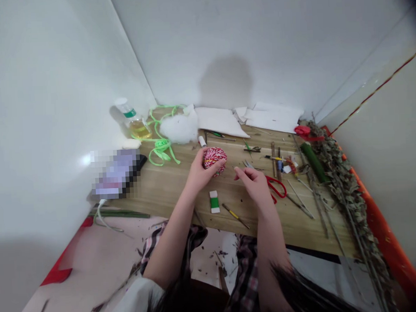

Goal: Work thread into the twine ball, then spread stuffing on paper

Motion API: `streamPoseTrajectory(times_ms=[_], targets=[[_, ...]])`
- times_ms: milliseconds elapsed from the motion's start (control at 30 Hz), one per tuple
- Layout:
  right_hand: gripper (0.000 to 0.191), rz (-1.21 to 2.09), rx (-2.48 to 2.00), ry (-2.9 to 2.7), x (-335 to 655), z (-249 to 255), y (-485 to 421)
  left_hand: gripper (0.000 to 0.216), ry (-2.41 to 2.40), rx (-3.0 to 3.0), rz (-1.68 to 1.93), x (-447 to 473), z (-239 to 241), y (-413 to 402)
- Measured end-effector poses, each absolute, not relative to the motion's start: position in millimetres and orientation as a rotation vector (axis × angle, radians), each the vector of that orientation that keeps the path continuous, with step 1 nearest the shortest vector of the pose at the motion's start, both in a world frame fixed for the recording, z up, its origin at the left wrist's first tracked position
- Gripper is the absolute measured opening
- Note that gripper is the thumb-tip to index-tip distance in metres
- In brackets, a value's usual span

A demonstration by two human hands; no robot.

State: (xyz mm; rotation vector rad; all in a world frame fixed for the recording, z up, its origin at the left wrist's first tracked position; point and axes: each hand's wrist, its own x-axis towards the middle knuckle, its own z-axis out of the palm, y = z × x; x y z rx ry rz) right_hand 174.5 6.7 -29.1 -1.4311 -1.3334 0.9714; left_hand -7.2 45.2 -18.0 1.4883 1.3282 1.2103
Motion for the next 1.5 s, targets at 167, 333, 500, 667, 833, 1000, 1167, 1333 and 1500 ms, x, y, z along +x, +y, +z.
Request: streamPoseTrajectory(times_ms=[167,333,500,667,833,1000,1167,1333,1500], targets=[[0.047,0.968,-1.415,-1.359,174,-29,7,0.055,1.288,1.332,1.216,-5,-18,47],[0.047,0.967,-1.397,-1.402,175,-28,6,0.052,1.207,1.043,1.154,-4,-13,48],[0.043,1.006,-1.345,-1.429,173,-25,4,0.045,1.061,0.738,1.105,-5,-4,46],[0.041,0.987,-1.322,-1.375,173,-18,2,0.044,1.009,0.673,1.035,-6,1,42],[0.037,0.969,-1.273,-1.263,174,-14,1,0.043,1.0,0.707,1.019,-7,0,42],[0.04,0.947,-1.273,-1.208,174,-14,2,0.038,0.993,0.68,1.022,-7,1,42],[0.04,0.888,-1.267,-1.244,173,-17,4,0.041,0.906,0.571,0.948,-4,7,40],[0.035,0.916,-1.241,-1.318,171,-20,4,0.044,0.81,0.412,0.918,5,12,37],[0.033,0.943,-1.217,-1.348,170,-20,3,0.045,0.765,0.332,0.937,13,12,35]])
